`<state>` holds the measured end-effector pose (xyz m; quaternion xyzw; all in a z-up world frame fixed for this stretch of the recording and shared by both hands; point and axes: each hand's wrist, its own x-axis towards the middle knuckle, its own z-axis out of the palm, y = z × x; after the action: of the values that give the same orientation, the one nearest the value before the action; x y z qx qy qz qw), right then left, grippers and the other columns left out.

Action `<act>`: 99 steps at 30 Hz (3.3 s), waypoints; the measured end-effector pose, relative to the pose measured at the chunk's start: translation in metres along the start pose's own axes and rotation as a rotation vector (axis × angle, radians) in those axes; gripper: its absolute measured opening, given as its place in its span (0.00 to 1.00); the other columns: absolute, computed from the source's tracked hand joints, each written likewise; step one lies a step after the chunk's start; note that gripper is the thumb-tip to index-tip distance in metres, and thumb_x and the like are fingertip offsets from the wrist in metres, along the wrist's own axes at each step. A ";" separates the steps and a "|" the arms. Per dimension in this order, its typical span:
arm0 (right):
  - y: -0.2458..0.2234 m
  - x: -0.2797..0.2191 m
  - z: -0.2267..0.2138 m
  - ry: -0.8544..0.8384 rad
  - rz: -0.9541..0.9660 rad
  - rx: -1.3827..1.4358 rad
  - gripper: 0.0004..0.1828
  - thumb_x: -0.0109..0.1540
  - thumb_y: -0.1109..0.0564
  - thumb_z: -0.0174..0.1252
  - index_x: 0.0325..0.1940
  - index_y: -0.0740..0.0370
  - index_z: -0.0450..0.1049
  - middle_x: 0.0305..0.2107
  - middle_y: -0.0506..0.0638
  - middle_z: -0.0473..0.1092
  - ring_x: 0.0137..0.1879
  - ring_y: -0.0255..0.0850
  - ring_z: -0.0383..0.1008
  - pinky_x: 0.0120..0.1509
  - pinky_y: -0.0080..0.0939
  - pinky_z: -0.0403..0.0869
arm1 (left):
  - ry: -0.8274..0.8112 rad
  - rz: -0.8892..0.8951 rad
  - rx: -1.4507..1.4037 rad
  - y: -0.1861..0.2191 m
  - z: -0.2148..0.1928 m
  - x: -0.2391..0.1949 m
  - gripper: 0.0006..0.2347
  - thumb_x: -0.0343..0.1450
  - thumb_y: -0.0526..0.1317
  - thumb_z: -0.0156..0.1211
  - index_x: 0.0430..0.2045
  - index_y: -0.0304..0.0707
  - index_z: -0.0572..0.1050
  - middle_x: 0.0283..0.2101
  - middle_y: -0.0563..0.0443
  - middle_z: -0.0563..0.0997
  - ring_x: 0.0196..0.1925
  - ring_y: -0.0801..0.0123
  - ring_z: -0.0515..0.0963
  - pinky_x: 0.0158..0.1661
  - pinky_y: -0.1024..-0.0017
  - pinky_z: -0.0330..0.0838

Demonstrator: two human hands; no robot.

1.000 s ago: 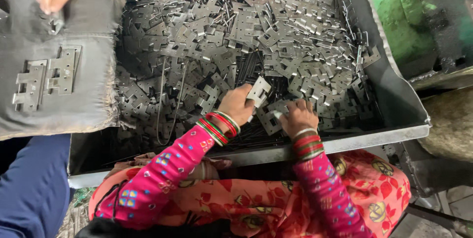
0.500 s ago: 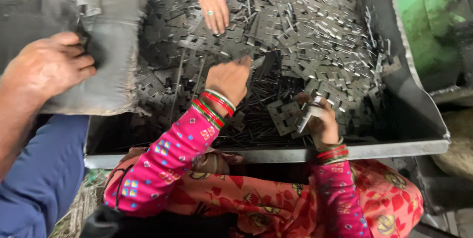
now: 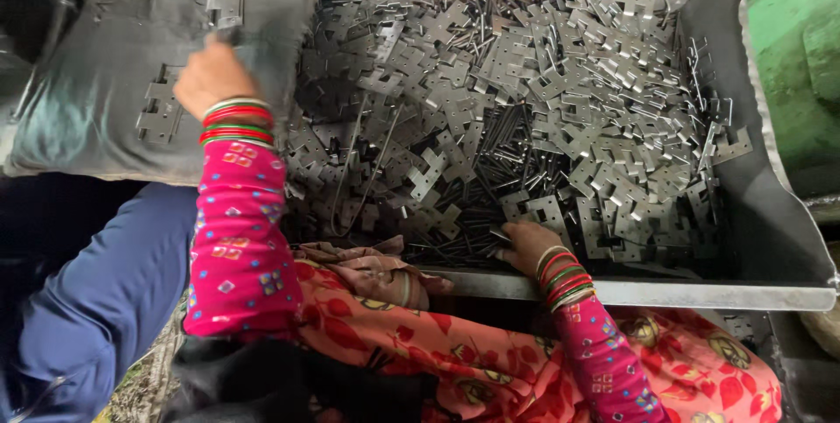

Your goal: The person sorts metal hinges and pins by hand from a large bin, picking up individual components and placing them onto a cloth-covered surface.

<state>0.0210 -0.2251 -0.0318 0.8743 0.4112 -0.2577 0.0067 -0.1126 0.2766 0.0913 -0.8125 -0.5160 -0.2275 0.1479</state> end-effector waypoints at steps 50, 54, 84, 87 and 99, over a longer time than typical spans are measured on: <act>-0.004 -0.035 -0.010 0.334 -0.063 2.134 0.25 0.71 0.39 0.47 0.52 0.64 0.72 0.41 0.54 0.76 0.42 0.44 0.79 0.46 0.42 0.79 | -0.771 0.885 -1.294 0.211 -0.110 -0.293 0.22 0.67 0.46 0.66 0.46 0.23 0.72 0.32 0.27 0.81 0.35 0.35 0.81 0.38 0.49 0.76; 0.016 -0.033 -0.014 0.314 0.125 1.961 0.24 0.65 0.42 0.52 0.55 0.63 0.72 0.42 0.52 0.76 0.46 0.43 0.80 0.47 0.44 0.81 | -0.695 0.781 -0.999 0.215 -0.088 -0.273 0.10 0.67 0.37 0.57 0.40 0.31 0.73 0.31 0.31 0.82 0.38 0.37 0.82 0.42 0.48 0.76; 0.012 -0.047 -0.027 1.176 0.286 0.293 0.11 0.58 0.58 0.68 0.40 0.63 0.74 0.35 0.56 0.73 0.38 0.52 0.76 0.42 0.50 0.74 | 0.184 -0.012 0.117 -0.051 0.071 0.024 0.04 0.73 0.39 0.59 0.38 0.49 0.78 0.32 0.53 0.82 0.36 0.57 0.84 0.39 0.55 0.73; 0.010 -0.050 -0.024 1.161 0.174 0.160 0.10 0.58 0.58 0.68 0.42 0.60 0.76 0.36 0.54 0.73 0.40 0.53 0.76 0.43 0.49 0.75 | 0.540 0.045 0.232 -0.022 0.036 0.021 0.07 0.65 0.45 0.59 0.35 0.55 0.76 0.32 0.55 0.82 0.40 0.60 0.84 0.41 0.56 0.72; 0.061 -0.083 -0.035 0.841 -0.585 2.430 0.12 0.70 0.52 0.58 0.51 0.63 0.72 0.37 0.53 0.71 0.44 0.47 0.74 0.52 0.52 0.76 | -0.522 0.928 -0.514 0.179 -0.075 -0.164 0.10 0.65 0.48 0.65 0.29 0.42 0.83 0.31 0.41 0.84 0.37 0.49 0.85 0.37 0.54 0.78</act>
<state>0.0372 -0.3170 0.0245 0.2154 0.0627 -0.1625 -0.9609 -0.0264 0.0384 0.0690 -0.9921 -0.0541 -0.0493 -0.1014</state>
